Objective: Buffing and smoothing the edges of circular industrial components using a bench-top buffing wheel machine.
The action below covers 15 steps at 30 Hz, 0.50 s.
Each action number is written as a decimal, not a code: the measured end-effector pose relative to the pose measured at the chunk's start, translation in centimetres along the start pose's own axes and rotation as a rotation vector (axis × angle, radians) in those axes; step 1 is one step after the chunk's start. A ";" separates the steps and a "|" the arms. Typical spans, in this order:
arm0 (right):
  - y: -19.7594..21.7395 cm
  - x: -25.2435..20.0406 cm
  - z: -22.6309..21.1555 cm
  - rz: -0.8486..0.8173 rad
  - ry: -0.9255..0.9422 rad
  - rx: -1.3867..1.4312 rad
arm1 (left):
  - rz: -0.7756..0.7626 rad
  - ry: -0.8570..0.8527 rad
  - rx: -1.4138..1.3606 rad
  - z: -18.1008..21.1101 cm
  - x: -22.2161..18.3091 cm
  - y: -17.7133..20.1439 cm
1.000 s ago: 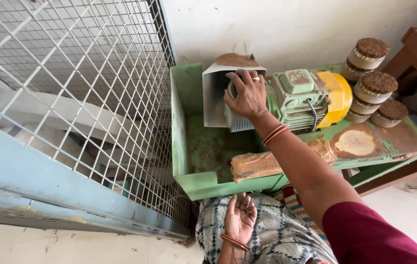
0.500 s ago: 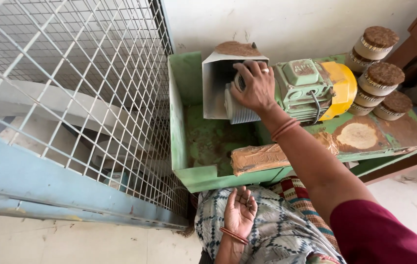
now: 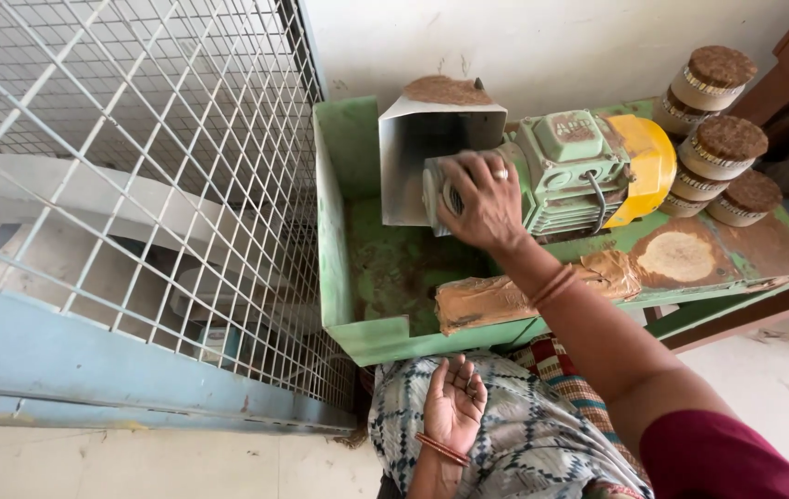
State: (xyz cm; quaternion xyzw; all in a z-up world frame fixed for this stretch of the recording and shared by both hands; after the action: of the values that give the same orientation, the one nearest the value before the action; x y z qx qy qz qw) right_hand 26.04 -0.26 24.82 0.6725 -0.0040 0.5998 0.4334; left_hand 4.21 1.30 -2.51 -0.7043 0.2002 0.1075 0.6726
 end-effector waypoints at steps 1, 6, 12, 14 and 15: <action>-0.8 1.1 0.8 0.006 -0.003 0.000 | -0.001 -0.002 0.006 0.1 0.0 0.1; -3.7 3.7 3.8 -0.029 -0.086 -0.067 | 0.000 -0.050 0.027 0.8 0.3 0.3; 0.8 -1.8 -0.4 -0.022 -0.045 -0.004 | 0.005 0.004 -0.018 0.1 0.3 0.7; 0.8 -3.2 -0.8 -0.045 -0.027 -0.012 | 0.019 0.028 -0.029 -0.3 0.3 0.6; 0.7 -3.8 -1.3 -0.063 -0.006 -0.013 | 0.033 0.043 -0.040 -0.4 0.2 0.7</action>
State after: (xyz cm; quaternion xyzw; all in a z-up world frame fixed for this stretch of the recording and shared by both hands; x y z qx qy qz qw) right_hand 23.59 -1.86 22.01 0.6713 0.0116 0.5838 0.4565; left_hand 4.10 0.90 -3.19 -0.7163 0.2240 0.1074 0.6521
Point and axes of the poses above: each hand's wrist, its own x-axis towards the middle knuckle, its own y-axis out of the back of the hand, z = x × y, the point moved 4 cm from there along x, towards the middle knuckle, and after that the axes turned 4 degrees about y, right-handed, at the moved point
